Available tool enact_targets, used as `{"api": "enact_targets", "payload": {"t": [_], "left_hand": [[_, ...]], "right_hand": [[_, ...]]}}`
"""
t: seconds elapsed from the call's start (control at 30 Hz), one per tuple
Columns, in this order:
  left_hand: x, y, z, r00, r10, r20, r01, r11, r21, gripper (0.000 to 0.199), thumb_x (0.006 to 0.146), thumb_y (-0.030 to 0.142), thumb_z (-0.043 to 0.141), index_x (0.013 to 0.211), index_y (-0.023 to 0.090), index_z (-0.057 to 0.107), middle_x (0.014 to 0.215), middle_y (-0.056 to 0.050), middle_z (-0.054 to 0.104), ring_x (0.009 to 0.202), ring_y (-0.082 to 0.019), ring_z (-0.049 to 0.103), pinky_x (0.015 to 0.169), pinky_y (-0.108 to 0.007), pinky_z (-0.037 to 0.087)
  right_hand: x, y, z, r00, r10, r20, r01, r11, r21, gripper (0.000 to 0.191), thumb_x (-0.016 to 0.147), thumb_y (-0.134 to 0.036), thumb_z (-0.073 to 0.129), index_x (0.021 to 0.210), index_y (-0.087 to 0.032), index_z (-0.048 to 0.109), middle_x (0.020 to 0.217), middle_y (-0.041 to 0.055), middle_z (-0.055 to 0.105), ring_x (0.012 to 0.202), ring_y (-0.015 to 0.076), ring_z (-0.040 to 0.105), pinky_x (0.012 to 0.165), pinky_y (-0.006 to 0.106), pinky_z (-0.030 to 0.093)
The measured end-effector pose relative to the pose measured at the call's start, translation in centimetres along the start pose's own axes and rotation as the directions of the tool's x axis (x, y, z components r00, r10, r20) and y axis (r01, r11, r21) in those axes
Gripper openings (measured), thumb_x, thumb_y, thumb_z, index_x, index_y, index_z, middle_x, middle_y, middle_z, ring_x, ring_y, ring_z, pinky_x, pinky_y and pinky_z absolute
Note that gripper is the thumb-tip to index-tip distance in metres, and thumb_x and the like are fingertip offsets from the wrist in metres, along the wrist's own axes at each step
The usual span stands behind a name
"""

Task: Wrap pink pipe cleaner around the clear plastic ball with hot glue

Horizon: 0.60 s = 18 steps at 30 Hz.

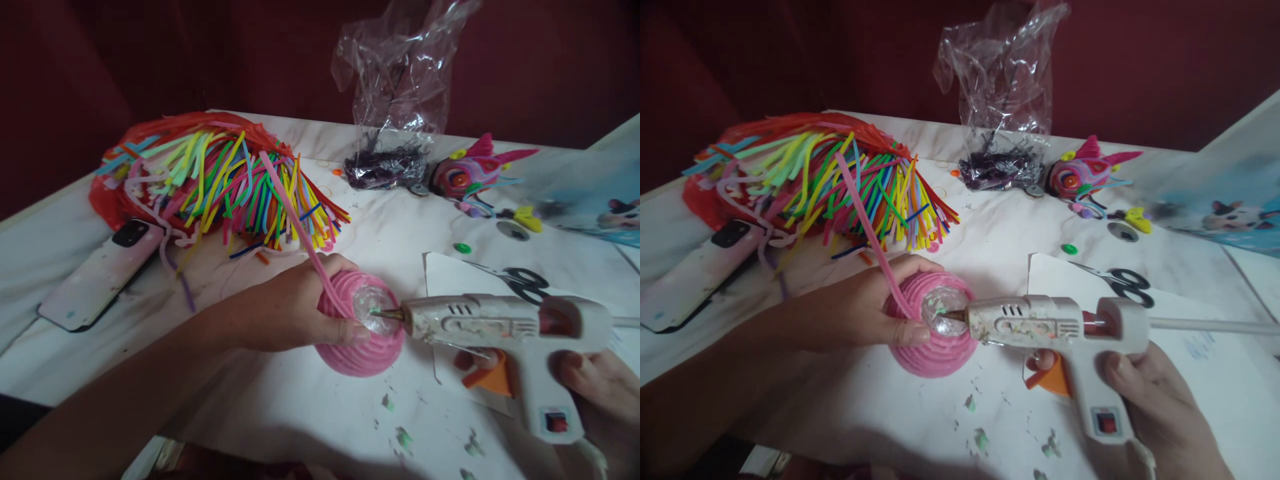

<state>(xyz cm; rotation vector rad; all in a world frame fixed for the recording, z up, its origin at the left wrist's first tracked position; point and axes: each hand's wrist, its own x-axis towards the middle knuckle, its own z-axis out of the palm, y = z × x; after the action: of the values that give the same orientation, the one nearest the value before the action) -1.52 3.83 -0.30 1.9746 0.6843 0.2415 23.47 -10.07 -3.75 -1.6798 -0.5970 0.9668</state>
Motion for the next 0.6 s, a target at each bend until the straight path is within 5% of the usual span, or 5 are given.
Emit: {"api": "enact_targets", "payload": {"t": [0.2, 0.4, 0.6], "left_hand": [[-0.2, 1.0, 0.4, 0.991, -0.096, -0.090, 0.102, 0.993, 0.057, 0.049, 0.069, 0.043, 0.068, 0.107, 0.018, 0.050, 0.101, -0.005, 0.056, 0.088, -0.020, 0.055, 0.073, -0.031, 0.046], [-0.5, 1.6, 1.4, 0.980, -0.143, -0.138, 0.153, 0.986, 0.062, 0.052, 0.070, 0.042, 0.066, 0.110, 0.018, 0.044, 0.104, -0.006, 0.054, 0.090, -0.021, 0.054, 0.074, -0.033, 0.046], [-0.5, 1.3, 1.5, 0.987, -0.021, -0.161, 0.044, 0.989, 0.143, 0.040, 0.074, 0.040, 0.063, 0.107, 0.021, 0.051, 0.111, -0.007, 0.052, 0.105, -0.023, 0.048, 0.089, -0.037, 0.041]], "right_hand": [[0.4, 1.1, -0.6, 0.992, -0.117, -0.039, 0.117, 0.993, 0.014, 0.087, 0.038, -0.070, 0.084, 0.108, -0.026, 0.056, 0.093, 0.0072, 0.058, 0.069, 0.0288, 0.058, 0.037, 0.024, 0.047], [0.7, 1.7, -1.1, 0.993, -0.110, -0.049, 0.111, 0.993, 0.027, 0.085, 0.037, -0.066, 0.086, 0.106, -0.026, 0.059, 0.090, 0.0065, 0.058, 0.065, 0.0301, 0.057, 0.035, 0.028, 0.047], [0.7, 1.9, -1.8, 0.996, -0.092, -0.005, 0.092, 0.994, 0.066, 0.087, 0.045, -0.066, 0.084, 0.117, -0.034, 0.047, 0.105, 0.0048, 0.054, 0.071, 0.0306, 0.057, 0.040, 0.030, 0.049]]}}
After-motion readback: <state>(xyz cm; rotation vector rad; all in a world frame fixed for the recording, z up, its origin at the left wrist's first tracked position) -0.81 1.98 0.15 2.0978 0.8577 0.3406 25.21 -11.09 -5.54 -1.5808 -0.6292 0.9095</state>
